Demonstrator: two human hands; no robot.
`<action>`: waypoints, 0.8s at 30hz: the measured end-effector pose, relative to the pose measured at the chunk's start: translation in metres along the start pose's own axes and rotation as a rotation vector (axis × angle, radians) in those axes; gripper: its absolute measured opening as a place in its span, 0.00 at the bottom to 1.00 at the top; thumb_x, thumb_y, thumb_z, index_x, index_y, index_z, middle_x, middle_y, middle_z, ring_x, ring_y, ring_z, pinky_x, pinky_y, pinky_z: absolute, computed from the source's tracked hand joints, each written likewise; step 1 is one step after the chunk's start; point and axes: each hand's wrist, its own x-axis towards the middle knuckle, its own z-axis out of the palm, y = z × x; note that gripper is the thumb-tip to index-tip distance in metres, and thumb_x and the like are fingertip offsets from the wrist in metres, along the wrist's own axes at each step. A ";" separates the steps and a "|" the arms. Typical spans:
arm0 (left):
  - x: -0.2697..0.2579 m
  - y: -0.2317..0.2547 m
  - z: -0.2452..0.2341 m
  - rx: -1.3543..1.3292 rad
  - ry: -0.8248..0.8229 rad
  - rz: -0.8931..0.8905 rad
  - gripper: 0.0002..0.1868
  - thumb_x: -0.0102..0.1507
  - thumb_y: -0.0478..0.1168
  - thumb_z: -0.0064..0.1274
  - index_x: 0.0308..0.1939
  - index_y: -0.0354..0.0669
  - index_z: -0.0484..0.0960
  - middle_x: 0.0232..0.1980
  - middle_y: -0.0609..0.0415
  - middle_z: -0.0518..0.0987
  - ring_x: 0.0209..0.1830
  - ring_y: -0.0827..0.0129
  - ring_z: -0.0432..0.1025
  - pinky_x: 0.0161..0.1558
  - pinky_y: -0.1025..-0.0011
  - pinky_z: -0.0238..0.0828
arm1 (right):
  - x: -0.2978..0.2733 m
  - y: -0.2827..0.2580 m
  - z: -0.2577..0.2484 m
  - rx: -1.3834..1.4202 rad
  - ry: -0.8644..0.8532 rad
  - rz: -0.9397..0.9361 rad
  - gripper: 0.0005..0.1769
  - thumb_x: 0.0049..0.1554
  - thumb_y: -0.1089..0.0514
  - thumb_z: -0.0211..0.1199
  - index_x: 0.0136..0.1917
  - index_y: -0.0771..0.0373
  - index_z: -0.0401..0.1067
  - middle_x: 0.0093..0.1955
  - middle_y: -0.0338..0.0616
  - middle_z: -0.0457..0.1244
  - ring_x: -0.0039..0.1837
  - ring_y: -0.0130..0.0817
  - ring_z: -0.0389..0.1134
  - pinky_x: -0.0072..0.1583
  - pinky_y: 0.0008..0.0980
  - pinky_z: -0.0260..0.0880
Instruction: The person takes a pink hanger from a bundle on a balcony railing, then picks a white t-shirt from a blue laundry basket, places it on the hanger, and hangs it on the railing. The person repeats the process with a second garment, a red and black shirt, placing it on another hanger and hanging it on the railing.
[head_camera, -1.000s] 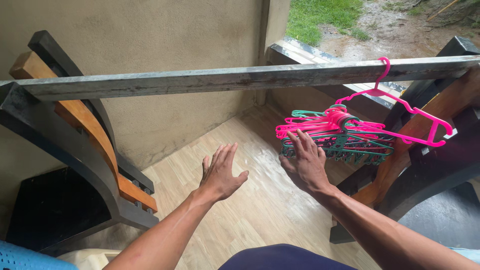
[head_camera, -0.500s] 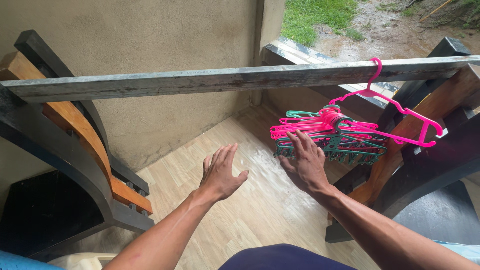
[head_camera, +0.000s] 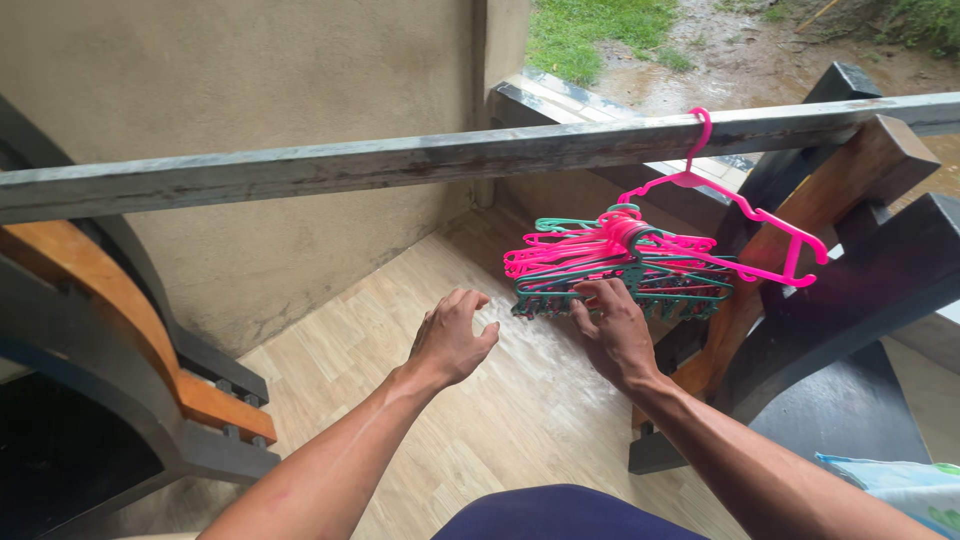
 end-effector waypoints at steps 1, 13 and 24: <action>0.005 0.004 0.004 -0.010 -0.002 0.007 0.23 0.60 0.46 0.57 0.56 0.40 0.76 0.58 0.45 0.77 0.61 0.54 0.71 0.62 0.58 0.66 | 0.002 0.004 -0.003 0.005 0.009 0.003 0.17 0.60 0.52 0.61 0.59 0.61 0.73 0.58 0.46 0.64 0.55 0.40 0.71 0.56 0.39 0.72; 0.069 0.049 0.046 -0.066 0.024 0.112 0.17 0.60 0.43 0.57 0.50 0.40 0.78 0.51 0.45 0.79 0.53 0.52 0.75 0.53 0.56 0.71 | 0.033 0.051 -0.037 0.034 0.110 0.002 0.14 0.60 0.55 0.61 0.56 0.63 0.75 0.53 0.46 0.68 0.52 0.36 0.73 0.53 0.37 0.73; 0.119 0.064 0.077 -0.058 0.014 0.139 0.19 0.60 0.44 0.56 0.53 0.41 0.79 0.53 0.45 0.79 0.55 0.51 0.75 0.56 0.55 0.71 | 0.058 0.073 -0.047 0.022 0.099 -0.037 0.20 0.59 0.57 0.60 0.64 0.61 0.71 0.60 0.48 0.66 0.55 0.38 0.73 0.55 0.37 0.72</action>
